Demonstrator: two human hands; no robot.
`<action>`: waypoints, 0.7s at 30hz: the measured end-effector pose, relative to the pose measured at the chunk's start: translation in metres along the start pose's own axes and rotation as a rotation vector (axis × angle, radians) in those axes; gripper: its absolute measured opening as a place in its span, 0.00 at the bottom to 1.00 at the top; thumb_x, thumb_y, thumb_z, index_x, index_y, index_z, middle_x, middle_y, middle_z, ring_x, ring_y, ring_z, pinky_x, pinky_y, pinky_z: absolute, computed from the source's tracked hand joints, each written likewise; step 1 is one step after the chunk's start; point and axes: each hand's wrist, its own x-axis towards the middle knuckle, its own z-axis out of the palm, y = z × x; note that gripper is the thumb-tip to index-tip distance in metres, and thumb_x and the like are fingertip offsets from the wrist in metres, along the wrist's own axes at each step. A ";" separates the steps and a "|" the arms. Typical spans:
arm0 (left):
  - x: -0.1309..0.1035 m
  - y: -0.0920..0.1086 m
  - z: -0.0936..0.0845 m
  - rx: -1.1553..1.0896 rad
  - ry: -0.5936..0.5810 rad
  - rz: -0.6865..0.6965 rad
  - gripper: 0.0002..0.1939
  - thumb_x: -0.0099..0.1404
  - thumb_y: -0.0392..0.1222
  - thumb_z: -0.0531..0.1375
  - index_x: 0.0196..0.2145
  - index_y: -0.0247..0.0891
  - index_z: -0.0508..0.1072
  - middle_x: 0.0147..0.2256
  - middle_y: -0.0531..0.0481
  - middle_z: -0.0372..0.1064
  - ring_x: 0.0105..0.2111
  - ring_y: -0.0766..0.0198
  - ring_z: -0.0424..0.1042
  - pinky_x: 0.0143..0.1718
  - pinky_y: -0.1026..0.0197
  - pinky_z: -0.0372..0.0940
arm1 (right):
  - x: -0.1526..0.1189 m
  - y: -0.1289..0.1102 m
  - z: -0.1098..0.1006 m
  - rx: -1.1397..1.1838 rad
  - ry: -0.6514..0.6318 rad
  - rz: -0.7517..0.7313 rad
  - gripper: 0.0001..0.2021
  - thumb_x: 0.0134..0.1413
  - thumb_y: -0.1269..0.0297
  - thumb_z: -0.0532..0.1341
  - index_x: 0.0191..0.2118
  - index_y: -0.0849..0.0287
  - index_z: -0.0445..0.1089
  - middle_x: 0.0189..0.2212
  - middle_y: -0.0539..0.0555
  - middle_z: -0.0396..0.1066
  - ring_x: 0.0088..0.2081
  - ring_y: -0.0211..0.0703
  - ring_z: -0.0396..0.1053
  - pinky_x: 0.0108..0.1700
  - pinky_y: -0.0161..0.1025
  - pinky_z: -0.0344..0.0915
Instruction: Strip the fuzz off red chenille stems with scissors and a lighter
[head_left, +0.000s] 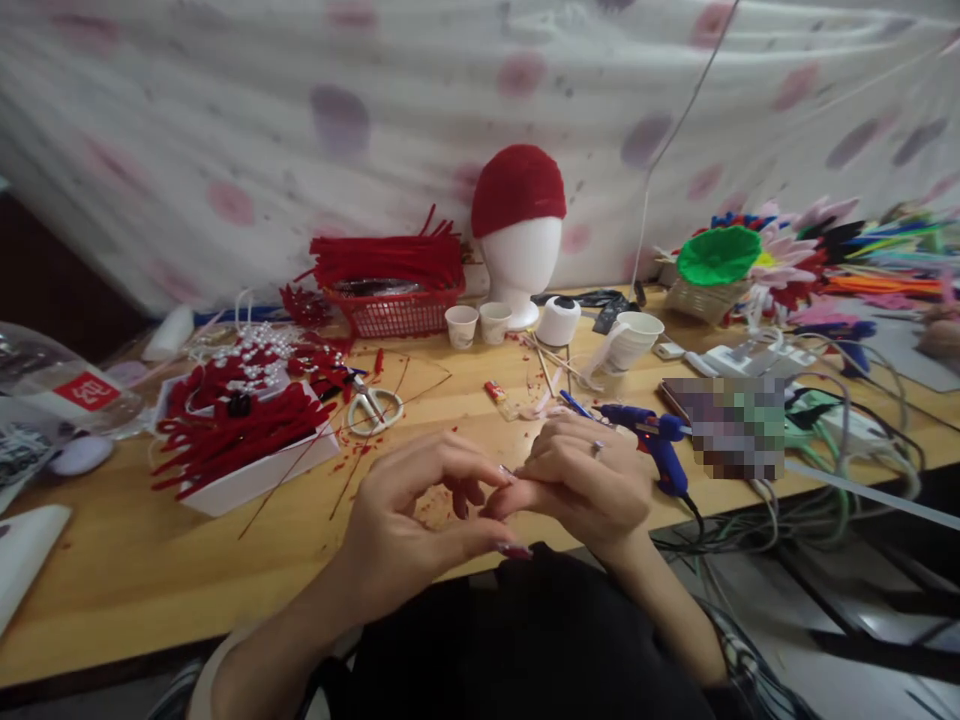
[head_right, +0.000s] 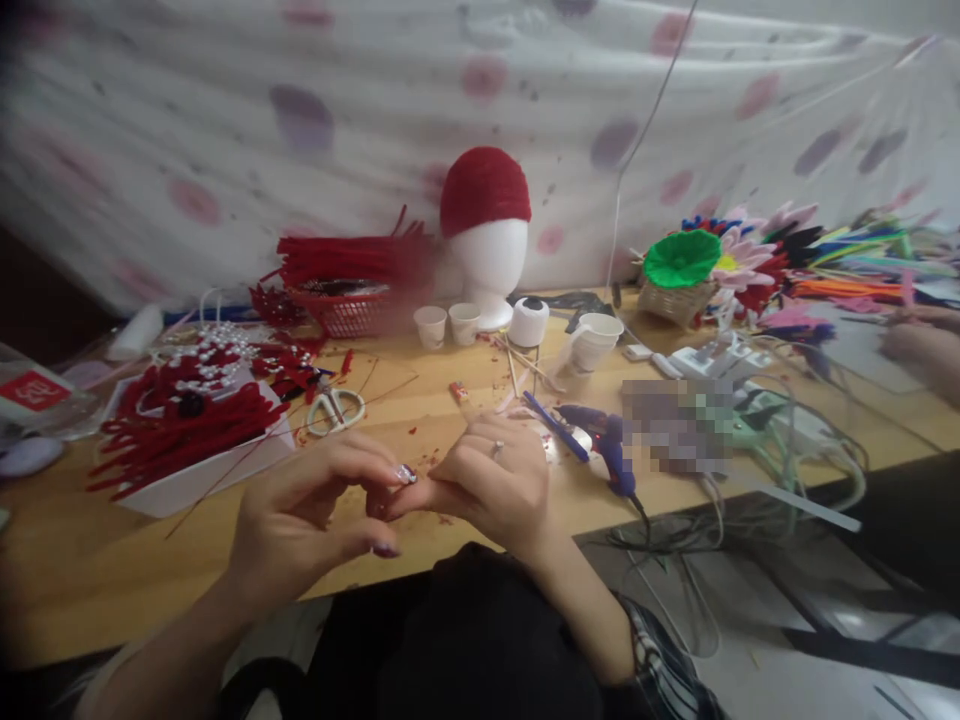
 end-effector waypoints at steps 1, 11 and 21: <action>-0.001 0.001 0.001 -0.008 0.005 0.001 0.14 0.52 0.41 0.70 0.36 0.39 0.75 0.31 0.50 0.72 0.27 0.67 0.69 0.29 0.63 0.66 | 0.001 -0.001 -0.002 -0.014 0.007 -0.036 0.16 0.51 0.55 0.66 0.20 0.55 0.65 0.14 0.46 0.66 0.19 0.35 0.64 0.26 0.36 0.63; -0.004 0.015 0.012 0.024 0.006 0.062 0.22 0.45 0.40 0.73 0.38 0.38 0.72 0.32 0.51 0.72 0.32 0.65 0.71 0.27 0.66 0.68 | 0.007 -0.012 -0.030 -0.001 -0.108 -0.169 0.07 0.59 0.59 0.60 0.31 0.54 0.69 0.21 0.50 0.73 0.27 0.38 0.72 0.34 0.39 0.69; 0.002 0.011 0.010 0.221 -0.119 0.112 0.16 0.56 0.36 0.67 0.44 0.38 0.74 0.38 0.48 0.74 0.37 0.64 0.73 0.37 0.65 0.71 | 0.001 -0.004 -0.019 -0.020 -0.090 -0.103 0.16 0.60 0.57 0.59 0.22 0.54 0.64 0.16 0.48 0.67 0.21 0.35 0.65 0.27 0.37 0.63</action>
